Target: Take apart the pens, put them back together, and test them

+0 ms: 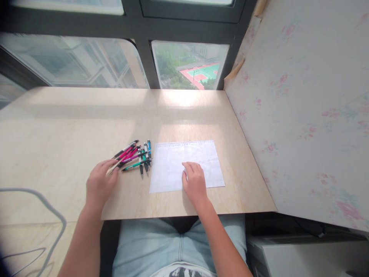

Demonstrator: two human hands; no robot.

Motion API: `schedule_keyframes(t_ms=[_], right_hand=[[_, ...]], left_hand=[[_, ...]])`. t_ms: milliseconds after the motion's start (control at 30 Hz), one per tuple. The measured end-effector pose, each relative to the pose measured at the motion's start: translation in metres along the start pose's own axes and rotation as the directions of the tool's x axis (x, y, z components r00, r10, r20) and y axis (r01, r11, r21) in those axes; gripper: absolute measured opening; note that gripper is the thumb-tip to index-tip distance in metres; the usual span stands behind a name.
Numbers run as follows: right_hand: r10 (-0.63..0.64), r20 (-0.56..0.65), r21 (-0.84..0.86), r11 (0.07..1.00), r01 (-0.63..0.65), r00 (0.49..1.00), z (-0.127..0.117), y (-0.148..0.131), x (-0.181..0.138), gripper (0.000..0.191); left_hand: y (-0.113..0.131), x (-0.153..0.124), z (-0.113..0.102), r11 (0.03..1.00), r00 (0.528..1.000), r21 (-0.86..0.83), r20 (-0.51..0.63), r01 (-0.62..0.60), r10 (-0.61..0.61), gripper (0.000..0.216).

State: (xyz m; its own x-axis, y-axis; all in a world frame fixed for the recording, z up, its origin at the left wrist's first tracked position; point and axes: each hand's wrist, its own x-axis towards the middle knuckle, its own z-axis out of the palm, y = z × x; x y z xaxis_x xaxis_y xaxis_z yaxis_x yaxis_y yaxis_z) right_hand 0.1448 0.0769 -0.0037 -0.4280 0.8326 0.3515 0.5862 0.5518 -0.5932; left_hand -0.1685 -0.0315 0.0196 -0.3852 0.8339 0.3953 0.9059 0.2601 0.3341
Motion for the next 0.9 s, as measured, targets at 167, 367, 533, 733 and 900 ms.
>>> schedule_keyframes(t_ms=[167,367,533,733,900], right_hand=[[0.022,-0.066,-0.004,1.000,-0.023,0.998,-0.014,0.022,-0.026,0.034],[0.047,-0.097,0.006,0.999,-0.047,0.994,-0.016,0.027,-0.034,0.031],[0.043,-0.099,0.026,0.999,-0.041,0.994,-0.017,0.024,-0.034,0.031],[0.077,-0.101,0.056,0.996,-0.072,0.992,-0.019,0.026,-0.035,0.031],[0.186,-0.095,0.236,0.959,-0.159,0.978,-0.024,0.017,-0.030,0.024]], left_hand=[[0.000,-0.015,-0.007,0.999,0.998,0.031,-0.044,0.039,-0.037,0.028],[0.025,-0.012,0.002,0.998,0.997,0.014,0.033,-0.064,0.063,0.028],[0.035,-0.007,0.017,0.992,0.986,0.041,0.114,-0.123,0.118,0.024],[0.053,-0.012,0.020,0.990,0.998,-0.122,0.000,-0.065,0.065,0.024],[0.105,-0.027,0.026,0.889,0.990,-0.457,0.133,0.017,0.049,0.024]])
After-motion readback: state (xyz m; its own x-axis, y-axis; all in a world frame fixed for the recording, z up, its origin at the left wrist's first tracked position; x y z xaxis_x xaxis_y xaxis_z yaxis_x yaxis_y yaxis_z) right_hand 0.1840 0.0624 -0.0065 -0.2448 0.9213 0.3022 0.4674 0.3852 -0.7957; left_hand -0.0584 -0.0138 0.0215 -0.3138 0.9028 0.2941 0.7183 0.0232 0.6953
